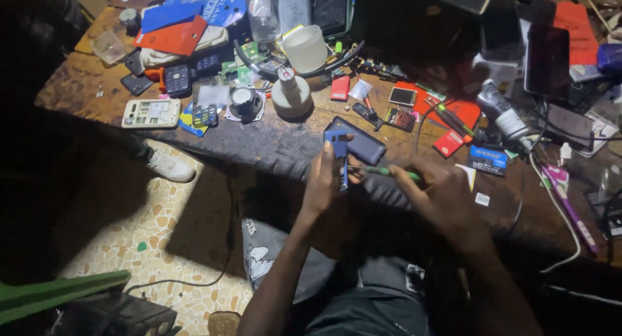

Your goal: Disassembling and inspecting a mobile phone using a screwdriver and prying tools on a cluttered workbench.

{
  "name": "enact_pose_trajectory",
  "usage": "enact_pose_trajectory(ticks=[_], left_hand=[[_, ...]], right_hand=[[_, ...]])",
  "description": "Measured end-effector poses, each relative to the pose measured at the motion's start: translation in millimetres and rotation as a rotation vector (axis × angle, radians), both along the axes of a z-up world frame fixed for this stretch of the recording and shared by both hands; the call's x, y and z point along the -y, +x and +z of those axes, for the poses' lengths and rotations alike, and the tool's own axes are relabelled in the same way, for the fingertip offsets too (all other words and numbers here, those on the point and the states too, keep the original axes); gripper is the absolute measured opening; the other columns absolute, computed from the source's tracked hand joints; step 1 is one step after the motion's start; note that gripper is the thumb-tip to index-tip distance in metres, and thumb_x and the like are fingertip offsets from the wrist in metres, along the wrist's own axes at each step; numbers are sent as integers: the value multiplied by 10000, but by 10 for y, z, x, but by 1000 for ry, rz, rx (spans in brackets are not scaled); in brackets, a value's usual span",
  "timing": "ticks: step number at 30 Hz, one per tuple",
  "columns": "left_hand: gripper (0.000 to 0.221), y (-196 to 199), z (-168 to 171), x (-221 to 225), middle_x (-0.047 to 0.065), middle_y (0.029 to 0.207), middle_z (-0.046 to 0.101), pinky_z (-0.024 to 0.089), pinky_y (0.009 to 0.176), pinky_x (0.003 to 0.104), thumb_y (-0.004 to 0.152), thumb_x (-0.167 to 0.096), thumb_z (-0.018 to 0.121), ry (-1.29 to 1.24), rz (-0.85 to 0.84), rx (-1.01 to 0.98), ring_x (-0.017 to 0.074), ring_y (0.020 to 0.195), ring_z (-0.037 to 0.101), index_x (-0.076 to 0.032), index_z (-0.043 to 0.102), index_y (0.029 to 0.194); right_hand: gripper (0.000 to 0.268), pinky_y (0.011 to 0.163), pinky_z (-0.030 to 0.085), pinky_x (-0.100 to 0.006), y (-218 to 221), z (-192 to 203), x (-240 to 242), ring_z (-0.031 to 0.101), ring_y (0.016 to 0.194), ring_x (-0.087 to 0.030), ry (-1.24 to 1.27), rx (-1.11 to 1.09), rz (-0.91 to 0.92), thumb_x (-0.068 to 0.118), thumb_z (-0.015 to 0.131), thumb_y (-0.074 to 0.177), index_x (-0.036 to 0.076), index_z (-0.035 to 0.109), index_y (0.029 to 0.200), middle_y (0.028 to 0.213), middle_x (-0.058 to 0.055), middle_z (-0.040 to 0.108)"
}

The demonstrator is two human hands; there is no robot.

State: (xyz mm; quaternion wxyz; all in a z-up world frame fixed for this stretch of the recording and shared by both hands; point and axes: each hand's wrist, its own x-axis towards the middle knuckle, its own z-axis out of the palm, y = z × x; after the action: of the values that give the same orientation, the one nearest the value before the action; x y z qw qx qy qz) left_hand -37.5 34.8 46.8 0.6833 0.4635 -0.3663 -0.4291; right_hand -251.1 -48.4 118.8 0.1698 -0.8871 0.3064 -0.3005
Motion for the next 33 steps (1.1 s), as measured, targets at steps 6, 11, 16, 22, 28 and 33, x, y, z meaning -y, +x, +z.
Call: enact_pose_trajectory(ticks=[6, 11, 16, 22, 28, 33], left_hand=[[759, 11, -48, 6, 173, 875, 725, 679, 690, 326, 1114, -589, 298, 13, 52, -11, 232, 744, 776, 43, 584, 1424], [748, -2, -47, 16, 177, 847, 725, 661, 665, 327, 1118, -583, 284, 29, 91, 20, 243, 715, 774, 33, 599, 1401], [754, -35, 82, -32, 205, 835, 734, 662, 628, 343, 1121, -585, 258, 47, 123, 47, 261, 679, 780, 18, 608, 1408], [763, 13, -21, 51, 207, 861, 734, 663, 647, 331, 1110, -589, 282, 51, 120, 55, 258, 703, 779, 36, 601, 1410], [788, -4, 41, 55, 172, 961, 721, 677, 738, 309, 1097, -641, 286, 5, 110, -8, 221, 830, 784, -2, 539, 1481], [728, -34, 131, 74, 173, 920, 714, 662, 707, 343, 1113, -631, 267, 61, 178, 183, 242, 818, 757, -46, 664, 1284]], right_hand=[[255, 820, 598, -471, 146, 290, -34, 771, 908, -371, 38, 82, 244, 108, 822, 898, 75, 747, 1140, 949, -145, 789], [174, 812, 607, -474, 192, 438, -30, 781, 878, -384, 103, -52, 176, 255, 748, 987, 96, 767, 1056, 883, -150, 794], [268, 899, 587, -500, 198, 376, -29, 744, 1026, -384, 84, -27, 232, 219, 836, 903, 114, 756, 1136, 1032, -128, 749], [259, 847, 625, -504, 149, 375, 82, 777, 994, -426, 115, -73, 220, 200, 806, 930, 108, 736, 1162, 996, -186, 793], [190, 796, 631, -489, 33, 115, 230, 787, 909, -384, 157, -108, 87, 306, 649, 1069, 138, 738, 1082, 878, -154, 796], [71, 772, 601, -430, -37, -86, 311, 782, 859, -315, 126, -29, 55, 275, 737, 1025, 204, 748, 1032, 809, -55, 786]])
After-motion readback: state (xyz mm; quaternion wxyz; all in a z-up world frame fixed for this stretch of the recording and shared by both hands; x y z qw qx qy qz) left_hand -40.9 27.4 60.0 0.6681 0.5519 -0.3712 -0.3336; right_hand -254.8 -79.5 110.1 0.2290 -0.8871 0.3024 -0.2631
